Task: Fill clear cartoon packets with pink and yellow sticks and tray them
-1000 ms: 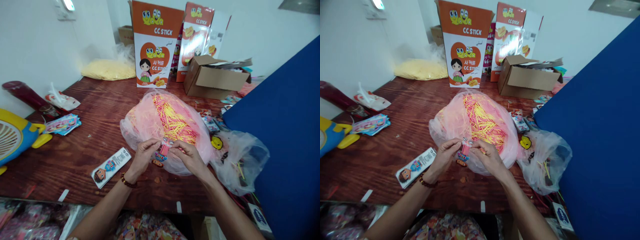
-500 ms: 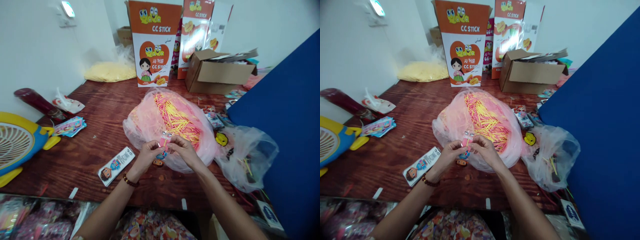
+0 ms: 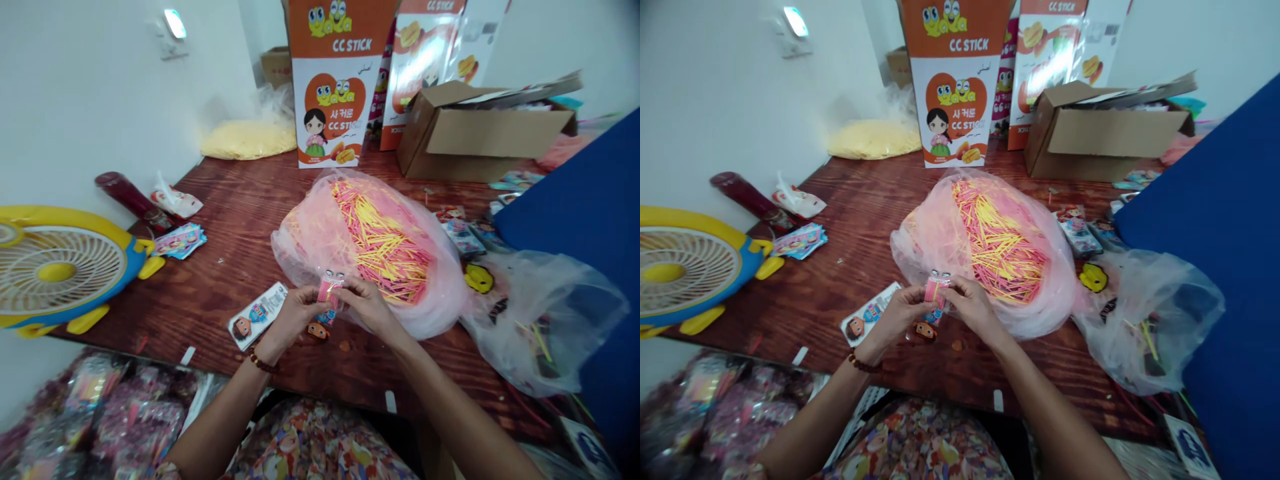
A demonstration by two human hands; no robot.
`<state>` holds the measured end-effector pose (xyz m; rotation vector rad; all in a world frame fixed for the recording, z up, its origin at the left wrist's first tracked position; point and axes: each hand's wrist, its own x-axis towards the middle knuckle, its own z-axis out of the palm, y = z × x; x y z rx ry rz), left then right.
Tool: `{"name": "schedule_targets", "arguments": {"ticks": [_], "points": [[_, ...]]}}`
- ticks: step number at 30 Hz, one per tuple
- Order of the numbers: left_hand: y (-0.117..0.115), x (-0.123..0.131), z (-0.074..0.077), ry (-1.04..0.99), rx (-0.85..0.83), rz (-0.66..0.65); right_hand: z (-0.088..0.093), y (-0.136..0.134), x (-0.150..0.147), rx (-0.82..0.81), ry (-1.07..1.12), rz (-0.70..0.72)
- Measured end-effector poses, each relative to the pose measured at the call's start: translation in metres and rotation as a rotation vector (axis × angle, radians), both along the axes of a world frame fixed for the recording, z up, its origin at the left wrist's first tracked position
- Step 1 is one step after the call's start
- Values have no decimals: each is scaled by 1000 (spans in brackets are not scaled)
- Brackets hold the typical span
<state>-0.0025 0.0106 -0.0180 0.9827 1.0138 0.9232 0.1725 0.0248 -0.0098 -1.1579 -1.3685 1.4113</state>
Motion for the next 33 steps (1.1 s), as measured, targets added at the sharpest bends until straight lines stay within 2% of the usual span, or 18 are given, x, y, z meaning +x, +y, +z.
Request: {"name": "schedule_targets", "arguments": {"ticks": [2,7,11,13,16,20,23,25,29,31,33], "points": [[-9,-10,-4,17,-20,3,-3,-4,-5,10,-63,37],[-31,-44,-13,145,2,75,1,-18,-14,-123,-104,187],[-34,-80,-11,263,17,166,7,-22,-9,-32,-158,140],[-33,-89,-10,292,16,192,7,-20,-2,39,-176,103],[-33,-80,-19,314,23,159,6,-14,12,102,-138,6],[-29,-44,-44,316,45,98,3,-9,31,89,-65,-129],[-19,-21,-55,506,192,109,0,-9,45,69,-70,-163],[-14,-13,-55,691,331,115,-1,-10,54,53,-72,-188],[-16,-19,-46,963,565,125,-5,-10,78,77,-108,-282],[-19,-36,-42,1067,607,167,-11,-7,95,91,-143,-331],[-18,-58,-39,1190,581,240,-19,-1,115,96,-212,-361]]}}
